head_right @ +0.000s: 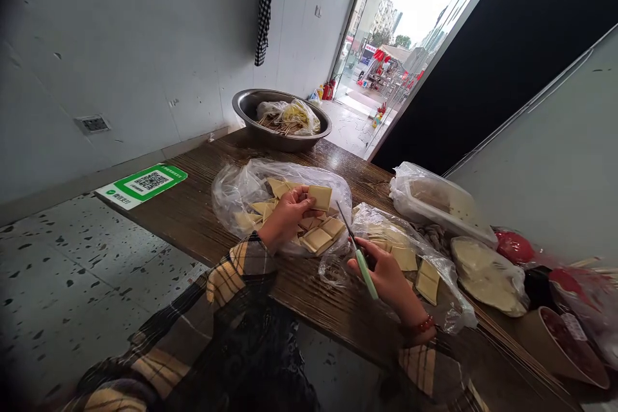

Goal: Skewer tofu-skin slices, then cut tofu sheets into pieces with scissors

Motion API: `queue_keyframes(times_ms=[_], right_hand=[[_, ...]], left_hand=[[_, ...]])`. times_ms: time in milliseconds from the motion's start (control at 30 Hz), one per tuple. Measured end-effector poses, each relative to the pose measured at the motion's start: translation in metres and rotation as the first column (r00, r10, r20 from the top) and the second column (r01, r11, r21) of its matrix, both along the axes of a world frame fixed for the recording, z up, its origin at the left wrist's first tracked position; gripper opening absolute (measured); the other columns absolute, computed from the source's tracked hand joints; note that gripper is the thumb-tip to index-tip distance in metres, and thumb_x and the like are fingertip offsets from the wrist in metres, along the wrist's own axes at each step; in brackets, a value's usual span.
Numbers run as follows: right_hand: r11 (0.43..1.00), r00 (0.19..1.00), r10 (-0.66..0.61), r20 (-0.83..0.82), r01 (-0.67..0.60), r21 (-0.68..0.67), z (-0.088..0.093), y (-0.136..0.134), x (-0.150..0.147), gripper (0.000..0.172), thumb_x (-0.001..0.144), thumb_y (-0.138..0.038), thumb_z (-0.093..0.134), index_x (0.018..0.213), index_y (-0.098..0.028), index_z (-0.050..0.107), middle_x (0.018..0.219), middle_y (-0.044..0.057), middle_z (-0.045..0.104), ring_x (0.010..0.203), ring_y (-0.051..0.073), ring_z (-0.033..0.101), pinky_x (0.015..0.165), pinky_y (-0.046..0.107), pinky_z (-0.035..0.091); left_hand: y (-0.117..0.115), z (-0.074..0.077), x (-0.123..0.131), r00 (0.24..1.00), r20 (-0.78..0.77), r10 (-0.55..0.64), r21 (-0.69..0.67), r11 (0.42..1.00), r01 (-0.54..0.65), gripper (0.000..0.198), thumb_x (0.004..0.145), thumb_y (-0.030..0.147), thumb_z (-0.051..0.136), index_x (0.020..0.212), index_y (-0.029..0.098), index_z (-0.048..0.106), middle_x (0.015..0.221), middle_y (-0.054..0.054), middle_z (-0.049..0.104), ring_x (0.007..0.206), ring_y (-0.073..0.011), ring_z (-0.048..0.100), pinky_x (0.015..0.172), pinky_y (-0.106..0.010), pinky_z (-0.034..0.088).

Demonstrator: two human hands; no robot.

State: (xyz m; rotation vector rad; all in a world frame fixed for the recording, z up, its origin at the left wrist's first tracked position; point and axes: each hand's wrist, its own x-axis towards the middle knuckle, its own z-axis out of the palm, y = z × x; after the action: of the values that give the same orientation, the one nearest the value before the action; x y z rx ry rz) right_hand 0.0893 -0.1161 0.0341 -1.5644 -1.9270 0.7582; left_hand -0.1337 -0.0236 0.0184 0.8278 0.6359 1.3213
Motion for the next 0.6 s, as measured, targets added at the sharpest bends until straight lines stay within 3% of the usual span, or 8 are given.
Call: queue_keyframes(times_ms=[233,400,600], right_hand=[[0.997,0.998,0.05,0.042,-0.048,-0.058,0.006,0.0,-0.006,0.056,0.079,-0.052,0.064,0.12,-0.015,0.065,0.096,0.01,0.069,0.09,0.026,0.063,0.082,0.038,0.05],[0.991,0.996,0.081,-0.04,-0.084,-0.107,0.017,-0.003,-0.016,0.057,0.081,-0.054,0.062,0.122,-0.014,0.065,0.073,0.005,0.064,0.074,0.021,0.059,0.068,0.033,0.05],[0.973,0.984,0.091,-0.153,-0.121,-0.199,0.02,-0.002,-0.025,0.06,0.078,-0.057,0.064,0.121,-0.015,0.066,0.061,0.0,0.053,0.059,0.015,0.05,0.055,0.028,0.043]], left_hand=[[-0.001,-0.002,-0.002,0.999,0.001,-0.037,0.008,0.999,0.037,0.021,0.073,0.017,0.068,0.091,0.011,0.058,0.081,-0.004,0.067,0.065,-0.0129,0.065,0.053,-0.023,0.056],[-0.001,-0.004,-0.001,1.0,-0.001,-0.017,0.017,1.0,0.017,0.021,0.075,0.021,0.069,0.087,0.015,0.053,0.074,0.001,0.063,0.057,-0.0109,0.063,0.048,-0.022,0.055],[-0.002,-0.007,0.001,0.998,-0.042,-0.05,0.056,0.997,0.053,0.025,0.078,0.029,0.067,0.087,0.018,0.046,0.069,0.003,0.061,0.05,-0.0138,0.065,0.039,-0.02,0.048]])
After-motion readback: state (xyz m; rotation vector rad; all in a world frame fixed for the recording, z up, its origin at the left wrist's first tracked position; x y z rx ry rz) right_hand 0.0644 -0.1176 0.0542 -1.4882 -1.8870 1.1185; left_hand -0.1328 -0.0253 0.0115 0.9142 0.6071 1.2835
